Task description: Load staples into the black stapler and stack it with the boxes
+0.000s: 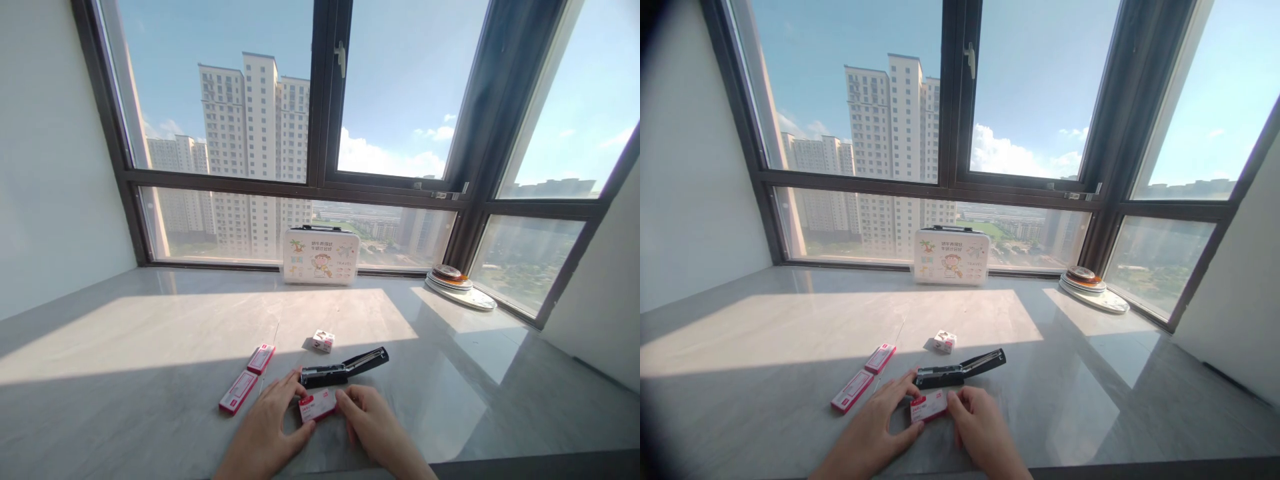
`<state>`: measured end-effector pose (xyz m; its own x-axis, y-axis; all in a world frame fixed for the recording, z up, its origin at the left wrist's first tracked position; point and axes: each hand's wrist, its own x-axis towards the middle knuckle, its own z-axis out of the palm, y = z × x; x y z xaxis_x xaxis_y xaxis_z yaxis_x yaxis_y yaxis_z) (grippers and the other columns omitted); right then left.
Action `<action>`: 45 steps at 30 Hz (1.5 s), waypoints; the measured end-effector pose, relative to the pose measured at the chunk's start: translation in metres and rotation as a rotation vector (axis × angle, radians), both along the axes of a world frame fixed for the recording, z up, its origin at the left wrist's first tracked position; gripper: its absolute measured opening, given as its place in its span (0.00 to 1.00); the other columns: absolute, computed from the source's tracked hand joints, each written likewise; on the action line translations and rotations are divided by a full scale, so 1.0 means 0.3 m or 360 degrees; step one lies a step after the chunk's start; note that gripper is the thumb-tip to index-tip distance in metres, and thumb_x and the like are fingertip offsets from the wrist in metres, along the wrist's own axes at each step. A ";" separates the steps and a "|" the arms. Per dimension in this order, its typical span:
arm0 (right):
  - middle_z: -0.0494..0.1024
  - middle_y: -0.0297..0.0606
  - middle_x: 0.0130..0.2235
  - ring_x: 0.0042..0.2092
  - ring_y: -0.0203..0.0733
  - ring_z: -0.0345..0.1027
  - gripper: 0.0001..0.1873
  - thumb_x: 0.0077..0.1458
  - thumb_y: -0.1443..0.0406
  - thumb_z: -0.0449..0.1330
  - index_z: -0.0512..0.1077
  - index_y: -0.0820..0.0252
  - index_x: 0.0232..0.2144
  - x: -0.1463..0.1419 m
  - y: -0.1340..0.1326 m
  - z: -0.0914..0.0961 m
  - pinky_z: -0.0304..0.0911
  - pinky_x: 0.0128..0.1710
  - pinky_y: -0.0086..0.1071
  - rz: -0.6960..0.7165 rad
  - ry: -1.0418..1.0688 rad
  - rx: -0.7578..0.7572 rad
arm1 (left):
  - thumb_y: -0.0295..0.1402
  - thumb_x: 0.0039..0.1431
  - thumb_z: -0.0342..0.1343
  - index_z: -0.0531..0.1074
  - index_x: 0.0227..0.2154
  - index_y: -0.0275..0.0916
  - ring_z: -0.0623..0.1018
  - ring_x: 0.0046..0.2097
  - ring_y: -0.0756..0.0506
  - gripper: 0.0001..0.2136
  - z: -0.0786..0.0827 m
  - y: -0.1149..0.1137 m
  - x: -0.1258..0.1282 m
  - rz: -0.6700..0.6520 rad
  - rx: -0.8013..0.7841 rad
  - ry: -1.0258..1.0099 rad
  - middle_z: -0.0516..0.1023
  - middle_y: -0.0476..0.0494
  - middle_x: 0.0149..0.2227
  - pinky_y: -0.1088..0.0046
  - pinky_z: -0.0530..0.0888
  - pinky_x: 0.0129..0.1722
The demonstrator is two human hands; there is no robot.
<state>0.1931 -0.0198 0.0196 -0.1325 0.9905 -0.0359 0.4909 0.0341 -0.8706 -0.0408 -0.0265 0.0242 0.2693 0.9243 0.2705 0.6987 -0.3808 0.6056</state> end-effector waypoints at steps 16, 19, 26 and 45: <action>0.70 0.29 0.19 0.23 0.37 0.62 0.14 0.62 0.54 0.56 0.74 0.57 0.35 0.023 0.025 0.085 0.46 0.24 0.29 -0.0177 -0.0347 0.0428 | 0.36 0.54 0.61 0.75 0.48 0.48 0.66 0.66 0.39 0.17 0.019 -0.009 -0.023 -0.0026 -0.0024 -0.0048 0.69 0.46 0.64 0.54 0.60 0.68; 0.74 0.32 0.22 0.25 0.38 0.66 0.17 0.62 0.53 0.55 0.77 0.57 0.35 -0.064 0.038 0.120 0.48 0.24 0.29 0.0014 -0.0204 0.0387 | 0.36 0.55 0.61 0.74 0.50 0.48 0.66 0.66 0.39 0.18 0.010 -0.004 -0.024 -0.0060 -0.0020 -0.0040 0.71 0.46 0.62 0.54 0.57 0.69; 0.75 0.33 0.23 0.27 0.39 0.68 0.14 0.58 0.55 0.59 0.76 0.58 0.35 -0.146 0.086 0.081 0.51 0.25 0.28 -0.0139 -0.0071 0.0392 | 0.36 0.55 0.62 0.70 0.56 0.50 0.66 0.66 0.41 0.25 -0.007 0.009 -0.032 -0.0063 -0.0030 -0.0033 0.69 0.48 0.64 0.56 0.57 0.70; 0.73 0.29 0.23 0.26 0.37 0.64 0.07 0.59 0.60 0.60 0.77 0.55 0.32 -0.204 0.058 0.171 0.50 0.28 0.28 0.0281 -0.0240 0.0614 | 0.35 0.51 0.63 0.71 0.56 0.49 0.66 0.66 0.39 0.26 -0.005 0.007 -0.029 -0.0007 -0.0061 -0.0048 0.68 0.45 0.65 0.54 0.59 0.68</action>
